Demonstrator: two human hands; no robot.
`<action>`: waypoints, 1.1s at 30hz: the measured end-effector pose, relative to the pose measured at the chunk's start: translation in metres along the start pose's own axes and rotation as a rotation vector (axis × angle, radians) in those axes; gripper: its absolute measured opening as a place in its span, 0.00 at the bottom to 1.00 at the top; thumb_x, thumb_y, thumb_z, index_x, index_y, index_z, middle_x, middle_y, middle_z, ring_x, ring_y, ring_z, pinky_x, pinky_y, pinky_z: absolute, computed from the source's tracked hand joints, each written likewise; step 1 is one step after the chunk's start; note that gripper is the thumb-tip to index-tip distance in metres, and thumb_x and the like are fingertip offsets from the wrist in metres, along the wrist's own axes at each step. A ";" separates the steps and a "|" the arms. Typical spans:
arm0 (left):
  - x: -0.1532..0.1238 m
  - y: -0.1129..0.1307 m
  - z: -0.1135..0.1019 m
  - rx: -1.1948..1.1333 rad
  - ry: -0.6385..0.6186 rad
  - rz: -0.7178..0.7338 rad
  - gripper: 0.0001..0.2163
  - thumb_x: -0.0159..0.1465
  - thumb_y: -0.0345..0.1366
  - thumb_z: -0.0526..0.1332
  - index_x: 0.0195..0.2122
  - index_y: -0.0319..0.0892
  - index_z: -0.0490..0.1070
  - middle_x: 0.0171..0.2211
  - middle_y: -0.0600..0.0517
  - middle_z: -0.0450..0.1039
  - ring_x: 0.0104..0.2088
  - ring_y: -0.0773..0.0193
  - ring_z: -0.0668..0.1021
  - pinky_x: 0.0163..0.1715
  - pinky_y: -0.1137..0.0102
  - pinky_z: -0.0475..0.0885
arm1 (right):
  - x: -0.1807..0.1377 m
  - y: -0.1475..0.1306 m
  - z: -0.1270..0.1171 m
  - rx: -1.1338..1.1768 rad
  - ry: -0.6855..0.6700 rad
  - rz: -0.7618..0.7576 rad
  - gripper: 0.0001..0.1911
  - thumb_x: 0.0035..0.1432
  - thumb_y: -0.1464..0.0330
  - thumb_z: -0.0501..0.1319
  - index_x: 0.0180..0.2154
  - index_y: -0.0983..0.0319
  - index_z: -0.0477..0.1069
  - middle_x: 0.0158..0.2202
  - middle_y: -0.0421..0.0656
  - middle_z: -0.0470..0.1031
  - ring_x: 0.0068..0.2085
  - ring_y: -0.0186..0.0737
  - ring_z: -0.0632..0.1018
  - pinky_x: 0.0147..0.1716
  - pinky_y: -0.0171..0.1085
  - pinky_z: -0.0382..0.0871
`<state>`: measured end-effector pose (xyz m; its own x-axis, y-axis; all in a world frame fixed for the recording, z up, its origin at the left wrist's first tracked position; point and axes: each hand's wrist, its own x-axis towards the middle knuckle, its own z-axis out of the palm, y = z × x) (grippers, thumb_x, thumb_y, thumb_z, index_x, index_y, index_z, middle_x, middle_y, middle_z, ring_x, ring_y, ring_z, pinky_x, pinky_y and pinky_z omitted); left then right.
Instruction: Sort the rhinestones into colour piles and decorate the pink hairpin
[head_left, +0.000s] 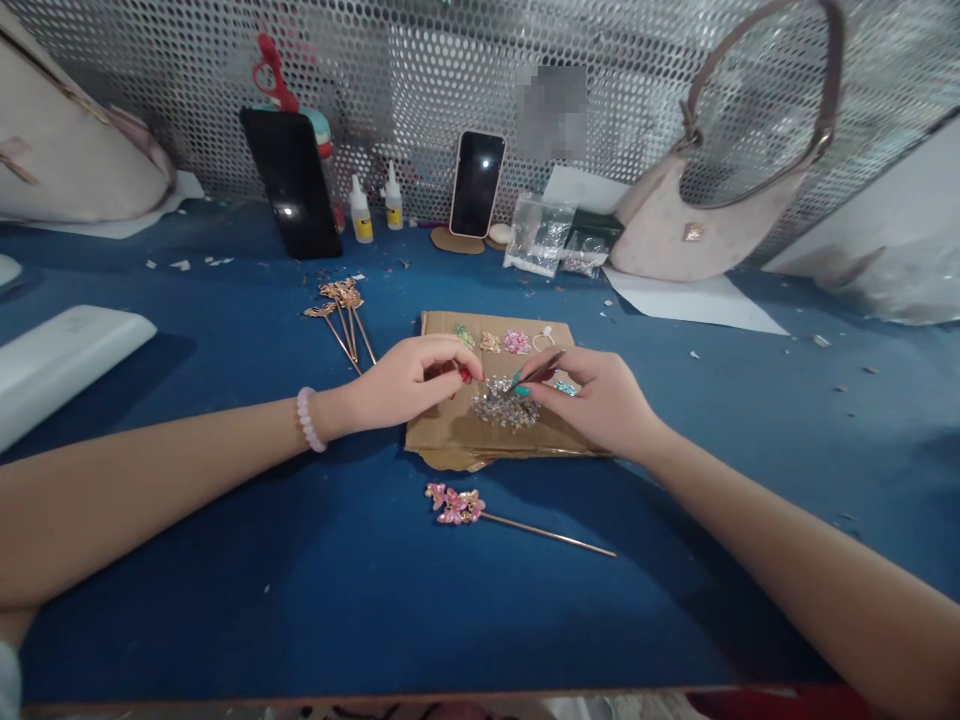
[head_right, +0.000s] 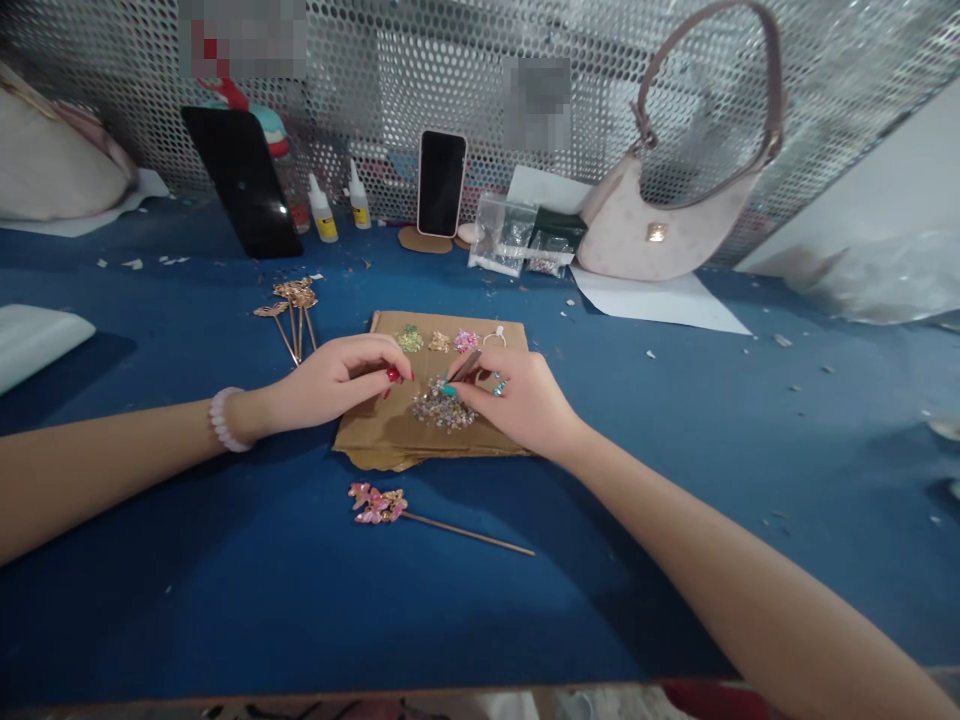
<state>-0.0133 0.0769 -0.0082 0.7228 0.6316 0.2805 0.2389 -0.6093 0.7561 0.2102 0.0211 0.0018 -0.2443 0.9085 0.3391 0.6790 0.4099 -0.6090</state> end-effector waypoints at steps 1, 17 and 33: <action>0.000 0.000 0.000 0.000 0.000 -0.001 0.09 0.59 0.31 0.51 0.34 0.40 0.70 0.33 0.52 0.71 0.30 0.68 0.72 0.28 0.75 0.68 | 0.000 0.000 -0.001 0.003 -0.001 -0.002 0.03 0.52 0.69 0.61 0.29 0.60 0.74 0.30 0.41 0.78 0.32 0.38 0.77 0.34 0.39 0.71; -0.002 -0.001 -0.001 -0.068 -0.015 -0.021 0.09 0.60 0.29 0.52 0.35 0.40 0.71 0.34 0.52 0.69 0.30 0.69 0.71 0.25 0.78 0.70 | 0.002 0.002 -0.018 -0.042 -0.069 -0.017 0.03 0.51 0.69 0.61 0.27 0.59 0.73 0.29 0.42 0.78 0.30 0.38 0.76 0.34 0.39 0.72; -0.002 -0.001 0.000 -0.097 -0.017 -0.015 0.09 0.59 0.28 0.52 0.35 0.39 0.71 0.33 0.52 0.69 0.28 0.71 0.71 0.24 0.79 0.69 | -0.002 0.003 -0.005 -0.012 0.000 -0.046 0.03 0.52 0.70 0.61 0.28 0.60 0.73 0.30 0.42 0.78 0.32 0.37 0.77 0.35 0.39 0.72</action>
<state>-0.0145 0.0765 -0.0096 0.7305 0.6317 0.2593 0.1863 -0.5497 0.8144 0.2158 0.0203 0.0032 -0.2754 0.8889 0.3661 0.6753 0.4499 -0.5844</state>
